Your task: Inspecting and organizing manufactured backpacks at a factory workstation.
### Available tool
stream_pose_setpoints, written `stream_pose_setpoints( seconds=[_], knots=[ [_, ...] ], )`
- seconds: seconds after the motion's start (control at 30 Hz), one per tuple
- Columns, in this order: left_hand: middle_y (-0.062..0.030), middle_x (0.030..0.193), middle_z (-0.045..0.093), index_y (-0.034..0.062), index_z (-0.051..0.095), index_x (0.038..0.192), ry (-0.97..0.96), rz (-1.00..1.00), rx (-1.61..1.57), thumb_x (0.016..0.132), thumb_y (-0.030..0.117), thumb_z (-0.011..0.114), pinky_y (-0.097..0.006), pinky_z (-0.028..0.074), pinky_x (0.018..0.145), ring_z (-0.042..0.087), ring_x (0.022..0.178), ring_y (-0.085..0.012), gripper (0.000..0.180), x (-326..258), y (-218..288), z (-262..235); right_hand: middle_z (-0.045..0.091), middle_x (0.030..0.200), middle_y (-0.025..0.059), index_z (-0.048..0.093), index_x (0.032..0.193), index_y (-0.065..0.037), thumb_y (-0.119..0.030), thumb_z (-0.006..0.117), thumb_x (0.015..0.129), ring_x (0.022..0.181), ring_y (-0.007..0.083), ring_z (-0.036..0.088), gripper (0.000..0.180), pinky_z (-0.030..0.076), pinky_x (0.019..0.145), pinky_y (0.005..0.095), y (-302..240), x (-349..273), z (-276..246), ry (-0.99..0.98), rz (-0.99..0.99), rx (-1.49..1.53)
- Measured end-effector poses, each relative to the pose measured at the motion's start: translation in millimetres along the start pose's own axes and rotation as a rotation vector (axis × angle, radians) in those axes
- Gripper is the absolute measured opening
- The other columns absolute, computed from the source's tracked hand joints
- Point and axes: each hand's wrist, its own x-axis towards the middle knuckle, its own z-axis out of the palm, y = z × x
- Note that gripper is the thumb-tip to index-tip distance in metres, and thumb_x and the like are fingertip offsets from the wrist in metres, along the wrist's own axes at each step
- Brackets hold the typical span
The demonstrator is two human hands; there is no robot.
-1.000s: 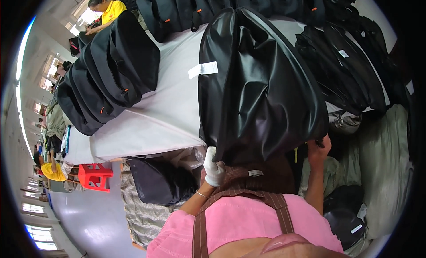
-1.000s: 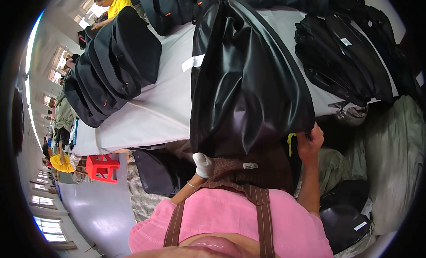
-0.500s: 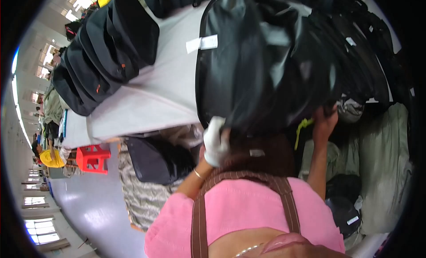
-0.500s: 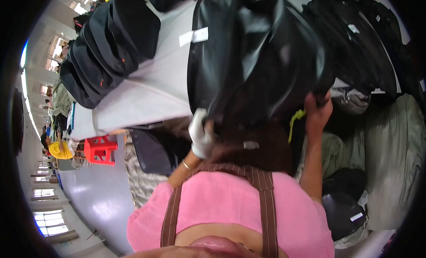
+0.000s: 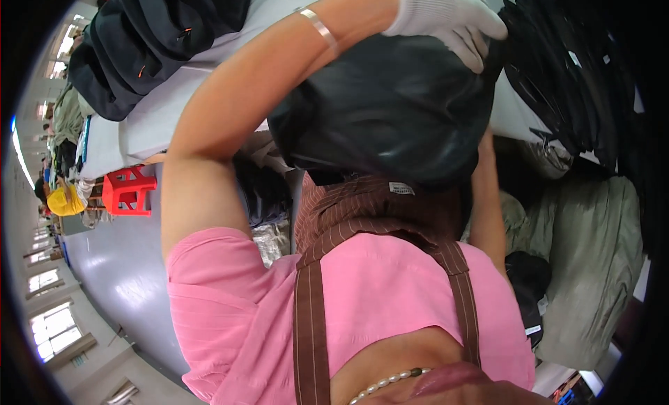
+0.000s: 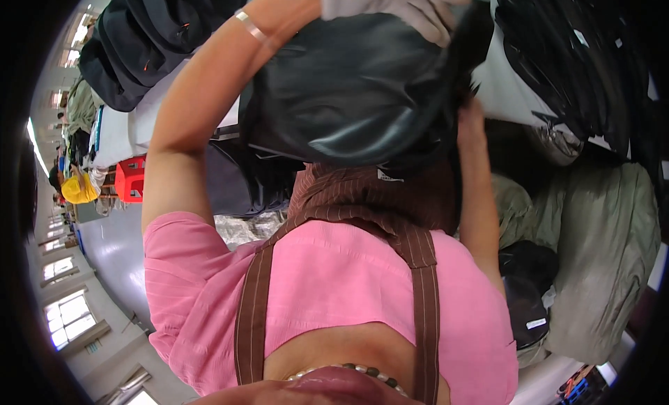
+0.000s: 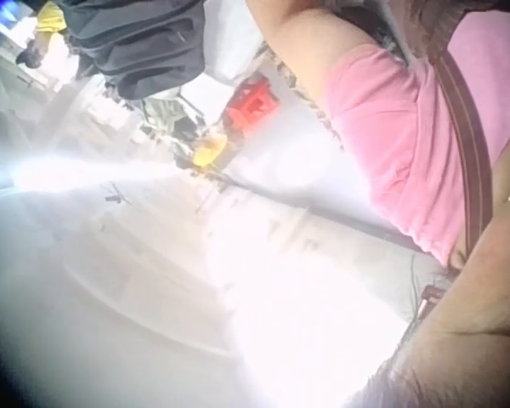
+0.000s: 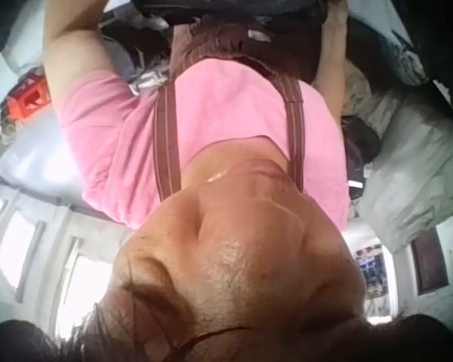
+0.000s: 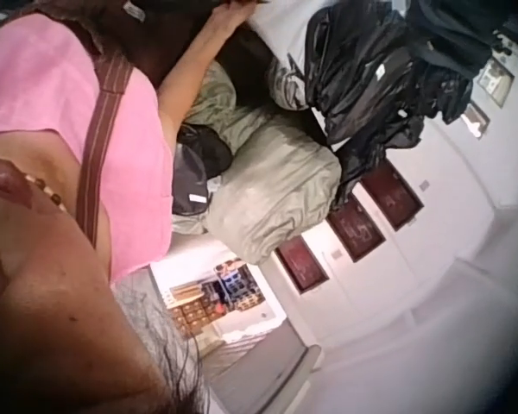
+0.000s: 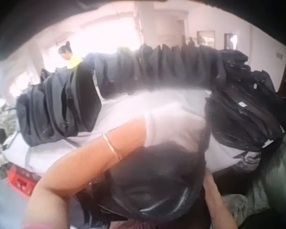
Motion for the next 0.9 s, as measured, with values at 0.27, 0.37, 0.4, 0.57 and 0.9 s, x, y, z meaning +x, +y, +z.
stream_pose_setpoints(
  seconds=[0.27,0.37,0.4,0.57,0.9],
  knots=[
    [-0.0119,0.108,0.065,-0.0031,0.061,0.113,0.797,-0.806,0.034,0.090,0.016,0.058,-0.028,0.047,0.084,0.060,0.097,-0.0174,0.030,-97.3,31.3,-22.9,0.064,0.105,0.0100,0.060,0.112,0.003,-0.022,0.049,0.092,0.095,0.0230,0.062,0.034,0.051,0.082,0.0338,49.9,-33.6,-89.0,-0.044,0.138,-0.044],
    [-0.0117,0.099,0.068,-0.0047,0.063,0.107,1.186,-1.161,0.382,0.088,0.011,0.058,-0.028,0.047,0.081,0.062,0.090,-0.0163,0.025,-194.1,8.9,-0.9,0.064,0.093,0.0050,0.061,0.108,0.000,-0.022,0.049,0.093,0.081,0.0179,0.062,0.030,0.051,0.071,0.0302,48.3,-25.2,-116.1,-0.092,0.036,-0.159],
    [-0.0165,0.077,0.066,-0.0031,0.065,0.084,1.094,-1.471,0.502,0.083,0.032,0.059,-0.035,0.047,0.068,0.063,0.072,-0.0267,0.036,-223.1,1.6,10.0,0.064,0.093,0.0050,0.061,0.108,0.000,-0.022,0.049,0.093,0.081,0.0179,0.062,0.030,0.051,0.071,0.0302,53.0,-21.1,-118.0,-0.103,0.035,-0.163],
    [-0.0236,0.102,0.063,-0.0002,0.057,0.118,0.392,-1.700,-0.319,0.092,0.035,0.049,-0.042,0.050,0.084,0.062,0.093,-0.0381,0.044,-278.7,33.1,117.7,0.066,0.098,0.0063,0.062,0.111,0.000,-0.028,0.051,0.094,0.082,0.0159,0.062,0.035,0.050,0.073,0.0292,67.3,-24.4,-102.2,0.068,-0.100,-0.525],
    [-0.0112,0.104,0.066,0.0024,0.058,0.116,1.624,-1.133,-1.440,0.089,0.028,0.061,-0.033,0.053,0.083,0.064,0.090,-0.0223,0.038,-210.7,74.3,101.5,0.059,0.082,0.0004,0.059,0.115,0.000,-0.009,0.057,0.091,0.061,0.0087,0.051,0.026,0.042,0.053,0.0235,-15.8,-76.2,-71.7,0.337,-0.197,-0.442]
  ],
)
